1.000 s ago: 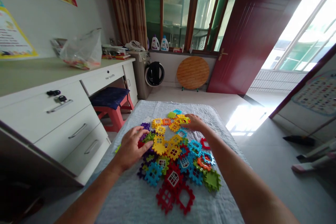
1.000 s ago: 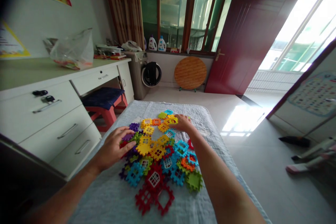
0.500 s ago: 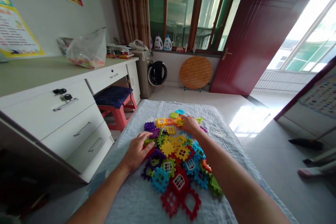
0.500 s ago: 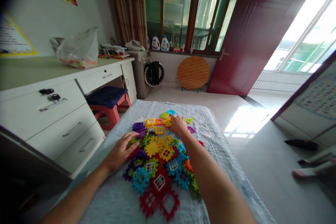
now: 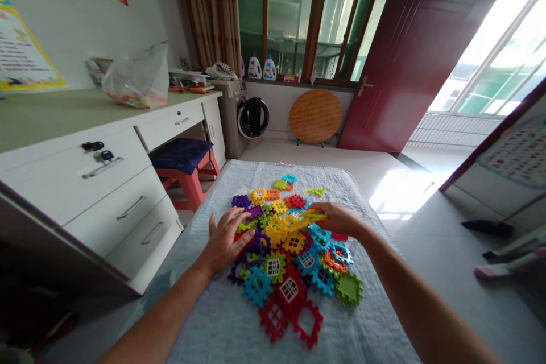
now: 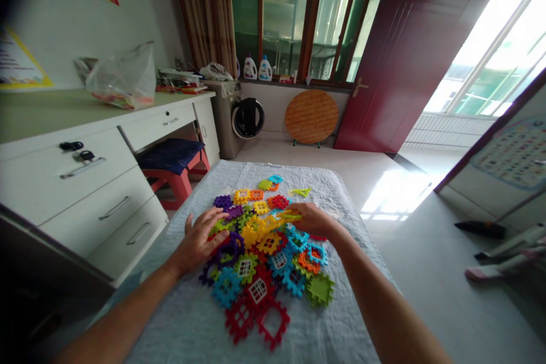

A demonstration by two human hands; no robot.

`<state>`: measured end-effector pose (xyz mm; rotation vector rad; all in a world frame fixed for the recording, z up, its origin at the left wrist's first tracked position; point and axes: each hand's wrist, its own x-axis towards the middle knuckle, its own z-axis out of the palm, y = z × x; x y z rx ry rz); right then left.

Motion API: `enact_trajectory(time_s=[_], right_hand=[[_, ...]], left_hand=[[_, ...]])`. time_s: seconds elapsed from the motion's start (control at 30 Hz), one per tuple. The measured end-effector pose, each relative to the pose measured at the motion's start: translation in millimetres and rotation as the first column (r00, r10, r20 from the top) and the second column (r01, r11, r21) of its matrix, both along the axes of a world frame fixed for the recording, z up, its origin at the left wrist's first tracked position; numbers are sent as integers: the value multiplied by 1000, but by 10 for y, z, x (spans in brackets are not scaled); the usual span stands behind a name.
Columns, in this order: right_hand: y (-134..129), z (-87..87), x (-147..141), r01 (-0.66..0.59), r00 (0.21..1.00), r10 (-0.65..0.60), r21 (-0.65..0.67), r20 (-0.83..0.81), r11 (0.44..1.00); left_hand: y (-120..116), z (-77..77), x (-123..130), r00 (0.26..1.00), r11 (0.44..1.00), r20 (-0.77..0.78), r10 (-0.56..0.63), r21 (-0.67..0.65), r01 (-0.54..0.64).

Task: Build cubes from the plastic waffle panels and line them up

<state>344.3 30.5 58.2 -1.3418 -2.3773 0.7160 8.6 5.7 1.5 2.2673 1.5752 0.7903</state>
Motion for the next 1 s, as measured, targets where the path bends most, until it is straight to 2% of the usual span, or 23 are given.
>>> enact_trajectory(time_s=[0.07, 0.17, 0.27, 0.33, 0.47, 0.57, 0.67, 0.77, 0.83, 1.0], right_hand=[[-118, 26, 82, -37, 998, 38, -26, 46, 999], [-167, 99, 170, -98, 992, 108, -146, 68, 984], [-23, 186, 156, -97, 994, 104, -246, 19, 964], [175, 201, 71, -38, 999, 43, -229, 18, 973], [705, 76, -250, 123, 984, -118, -30, 131, 992], [1074, -81, -525, 305, 908, -309, 58, 283, 951], [1333, -212, -732, 371, 874, -375, 76, 309, 926], [1474, -298, -855, 384, 862, -383, 65, 332, 921], [1510, -330, -899, 352, 866, -342, 41, 366, 935], [1415, -286, -865, 245, 891, -232, 19, 390, 969]], left_hand=[[-9, 112, 111, 997, 997, -33, -71, 19, 71], [27, 260, 326, 970, 974, -96, -225, -52, 221], [105, 307, 508, 935, 942, -149, -322, -146, 302], [147, 300, 565, 923, 926, -149, -355, -191, 325], [145, 311, 519, 925, 927, -141, -354, -185, 326], [90, 371, 410, 921, 926, -133, -365, -148, 346], [47, 449, 292, 926, 923, -81, -370, -146, 356], [50, 519, 183, 935, 921, 16, -354, -170, 351], [85, 544, 120, 941, 928, 74, -329, -158, 337], [350, 479, 44, 962, 967, 125, -241, -46, 249]])
